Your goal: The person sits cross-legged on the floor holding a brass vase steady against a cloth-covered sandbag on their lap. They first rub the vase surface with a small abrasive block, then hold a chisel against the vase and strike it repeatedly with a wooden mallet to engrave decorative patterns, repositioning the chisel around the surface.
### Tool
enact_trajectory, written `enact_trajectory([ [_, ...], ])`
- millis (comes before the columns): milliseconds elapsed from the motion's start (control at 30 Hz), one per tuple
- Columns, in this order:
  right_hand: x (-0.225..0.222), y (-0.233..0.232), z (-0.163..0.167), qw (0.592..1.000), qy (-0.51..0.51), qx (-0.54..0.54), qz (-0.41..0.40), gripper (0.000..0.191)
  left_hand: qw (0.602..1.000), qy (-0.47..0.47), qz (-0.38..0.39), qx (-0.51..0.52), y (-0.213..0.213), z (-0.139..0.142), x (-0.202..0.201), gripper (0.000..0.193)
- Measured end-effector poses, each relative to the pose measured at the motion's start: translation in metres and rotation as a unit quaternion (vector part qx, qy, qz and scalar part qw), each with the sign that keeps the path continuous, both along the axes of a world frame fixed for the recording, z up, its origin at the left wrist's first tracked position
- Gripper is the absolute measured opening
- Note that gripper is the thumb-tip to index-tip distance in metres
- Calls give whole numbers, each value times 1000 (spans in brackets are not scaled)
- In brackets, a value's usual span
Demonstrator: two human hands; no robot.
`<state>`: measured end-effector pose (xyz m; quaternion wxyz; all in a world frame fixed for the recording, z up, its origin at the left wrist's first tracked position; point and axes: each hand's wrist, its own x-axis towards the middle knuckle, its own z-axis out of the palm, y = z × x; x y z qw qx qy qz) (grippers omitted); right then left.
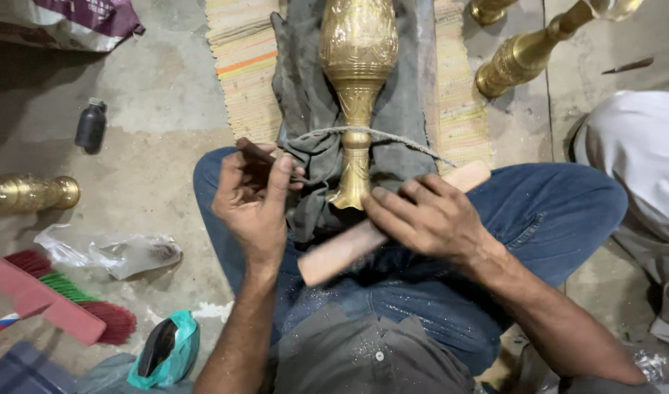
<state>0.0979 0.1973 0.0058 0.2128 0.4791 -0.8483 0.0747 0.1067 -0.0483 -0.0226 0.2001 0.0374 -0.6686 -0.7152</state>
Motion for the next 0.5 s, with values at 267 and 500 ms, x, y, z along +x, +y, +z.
enact_trajectory([
  [267, 14, -40, 20, 992, 32, 119, -15, 25, 988, -5, -121, 94, 3, -4, -19, 32],
  [500, 13, -31, 24, 988, -127, 59, -73, 37, 977, -2, -197, 85, 17, 1, -36, 31],
])
